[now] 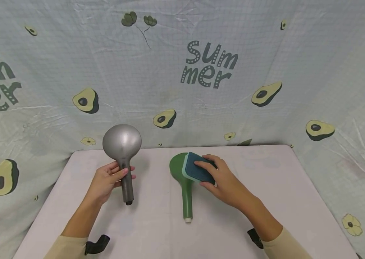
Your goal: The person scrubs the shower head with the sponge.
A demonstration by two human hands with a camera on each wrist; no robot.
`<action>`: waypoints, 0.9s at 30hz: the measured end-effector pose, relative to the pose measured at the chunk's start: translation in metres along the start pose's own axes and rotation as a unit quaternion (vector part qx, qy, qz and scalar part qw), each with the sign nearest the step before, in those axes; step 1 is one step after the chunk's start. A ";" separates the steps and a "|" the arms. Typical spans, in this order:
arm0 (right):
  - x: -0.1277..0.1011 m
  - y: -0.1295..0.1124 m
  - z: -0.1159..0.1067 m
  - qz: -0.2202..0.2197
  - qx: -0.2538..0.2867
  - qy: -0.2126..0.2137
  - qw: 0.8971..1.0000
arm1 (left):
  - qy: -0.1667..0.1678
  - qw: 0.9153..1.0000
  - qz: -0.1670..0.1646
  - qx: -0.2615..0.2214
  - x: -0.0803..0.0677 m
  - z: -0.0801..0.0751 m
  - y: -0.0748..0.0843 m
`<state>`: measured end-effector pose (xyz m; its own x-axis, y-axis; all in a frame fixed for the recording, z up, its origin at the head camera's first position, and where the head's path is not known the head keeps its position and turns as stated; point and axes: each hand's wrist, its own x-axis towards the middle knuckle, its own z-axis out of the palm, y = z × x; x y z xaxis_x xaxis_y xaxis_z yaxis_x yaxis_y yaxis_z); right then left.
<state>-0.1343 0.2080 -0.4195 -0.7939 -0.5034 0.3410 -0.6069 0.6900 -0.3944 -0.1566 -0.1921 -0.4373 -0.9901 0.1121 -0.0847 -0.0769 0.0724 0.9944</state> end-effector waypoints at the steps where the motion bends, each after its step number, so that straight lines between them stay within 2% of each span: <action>1: 0.001 0.000 -0.002 -0.002 -0.001 0.003 1.000 | 0.001 1.000 0.006 0.003 0.000 0.003 0.002; 8: 0.008 -0.002 -0.009 -0.021 -0.011 0.016 1.000 | -0.005 0.999 0.030 0.019 0.001 0.026 0.018; 14: 0.011 -0.007 -0.010 -0.029 -0.009 0.027 0.999 | -0.017 0.999 0.031 0.001 0.002 0.044 0.026; 21: 0.014 -0.012 -0.015 -0.036 -0.006 0.034 0.999 | -0.023 0.998 0.051 -0.009 0.003 0.059 0.031; 27: 0.018 -0.013 -0.019 -0.064 -0.025 0.053 0.996 | -0.026 0.997 0.075 0.007 0.003 0.072 0.032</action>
<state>-0.1397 0.1994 -0.3922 -0.6998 -0.5331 0.4755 -0.6986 0.6497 -0.2997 -0.1540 -0.1185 -0.4107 -0.9829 0.1730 0.0622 0.0742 0.0638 0.9952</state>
